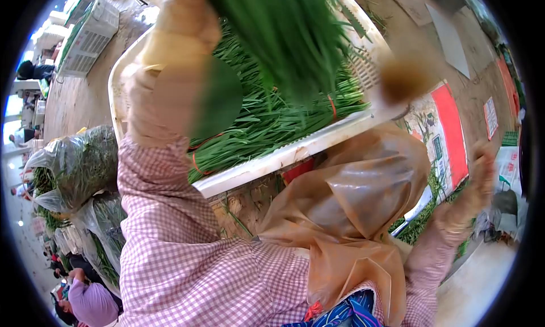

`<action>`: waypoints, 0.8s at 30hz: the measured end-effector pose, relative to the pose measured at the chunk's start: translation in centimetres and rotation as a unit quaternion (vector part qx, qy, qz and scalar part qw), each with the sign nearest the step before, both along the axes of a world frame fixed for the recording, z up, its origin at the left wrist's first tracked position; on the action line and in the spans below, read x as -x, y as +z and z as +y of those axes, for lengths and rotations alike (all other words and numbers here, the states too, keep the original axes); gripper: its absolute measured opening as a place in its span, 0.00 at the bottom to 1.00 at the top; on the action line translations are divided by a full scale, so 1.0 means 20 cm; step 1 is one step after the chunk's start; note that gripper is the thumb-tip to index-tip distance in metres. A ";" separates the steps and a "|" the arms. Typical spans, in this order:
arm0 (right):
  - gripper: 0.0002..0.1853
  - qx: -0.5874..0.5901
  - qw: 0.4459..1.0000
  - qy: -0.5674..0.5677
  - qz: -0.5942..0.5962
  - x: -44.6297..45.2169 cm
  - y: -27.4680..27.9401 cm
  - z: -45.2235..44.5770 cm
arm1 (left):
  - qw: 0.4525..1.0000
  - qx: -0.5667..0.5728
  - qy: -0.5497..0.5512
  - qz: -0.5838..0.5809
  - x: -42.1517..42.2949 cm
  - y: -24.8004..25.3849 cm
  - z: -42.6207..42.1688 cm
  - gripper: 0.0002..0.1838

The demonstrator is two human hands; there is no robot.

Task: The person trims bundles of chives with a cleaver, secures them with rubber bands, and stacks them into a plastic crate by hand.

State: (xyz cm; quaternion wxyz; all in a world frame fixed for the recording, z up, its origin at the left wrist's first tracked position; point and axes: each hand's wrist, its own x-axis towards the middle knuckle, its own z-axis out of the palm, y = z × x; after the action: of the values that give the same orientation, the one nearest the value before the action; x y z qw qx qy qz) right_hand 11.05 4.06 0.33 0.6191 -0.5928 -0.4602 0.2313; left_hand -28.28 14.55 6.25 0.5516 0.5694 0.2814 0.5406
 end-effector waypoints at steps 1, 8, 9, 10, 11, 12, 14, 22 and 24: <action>0.25 -0.112 0.991 0.071 -0.026 0.11 0.14 0.11 | 1.000 -0.020 -0.003 0.000 -0.06 0.01 -0.02 0.25; 0.27 0.091 0.984 0.150 0.015 1.23 0.68 0.41 | 0.983 -0.031 0.046 -0.175 -0.33 0.09 -0.03 0.22; 0.25 0.158 0.962 0.095 0.202 1.29 0.70 0.43 | 0.985 -0.045 0.070 -0.154 -0.31 0.11 0.01 0.23; 0.26 0.139 0.965 0.103 0.197 1.28 0.67 0.46 | 0.984 -0.160 0.040 -0.069 -0.25 0.13 0.08 0.25; 0.26 0.099 0.978 0.124 0.133 1.21 0.62 0.52 | 0.976 -0.215 0.023 -0.024 -0.20 0.11 0.10 0.25; 0.27 0.050 0.987 0.139 0.054 1.12 0.57 0.57 | 0.963 -0.270 0.007 0.015 -0.15 0.10 0.10 0.26; 0.28 -0.044 0.982 0.146 -0.113 0.92 0.47 0.69 | 0.959 -0.197 0.066 0.190 -0.06 -0.07 0.04 0.22; 0.31 -0.137 0.902 0.123 -0.391 0.46 0.34 0.76 | 0.818 -0.155 -0.027 0.553 0.07 -0.90 -0.17 0.10; 0.31 -0.117 0.930 0.160 -0.310 0.44 0.32 0.72 | 0.804 -0.160 -0.019 0.573 0.07 -0.98 -0.18 0.11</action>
State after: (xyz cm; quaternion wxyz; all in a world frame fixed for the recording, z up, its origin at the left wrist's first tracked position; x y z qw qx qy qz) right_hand 2.26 18.44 6.71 0.4651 -0.4769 -0.7418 0.0769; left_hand -29.63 10.88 -13.32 0.2016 0.8609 0.4448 0.1426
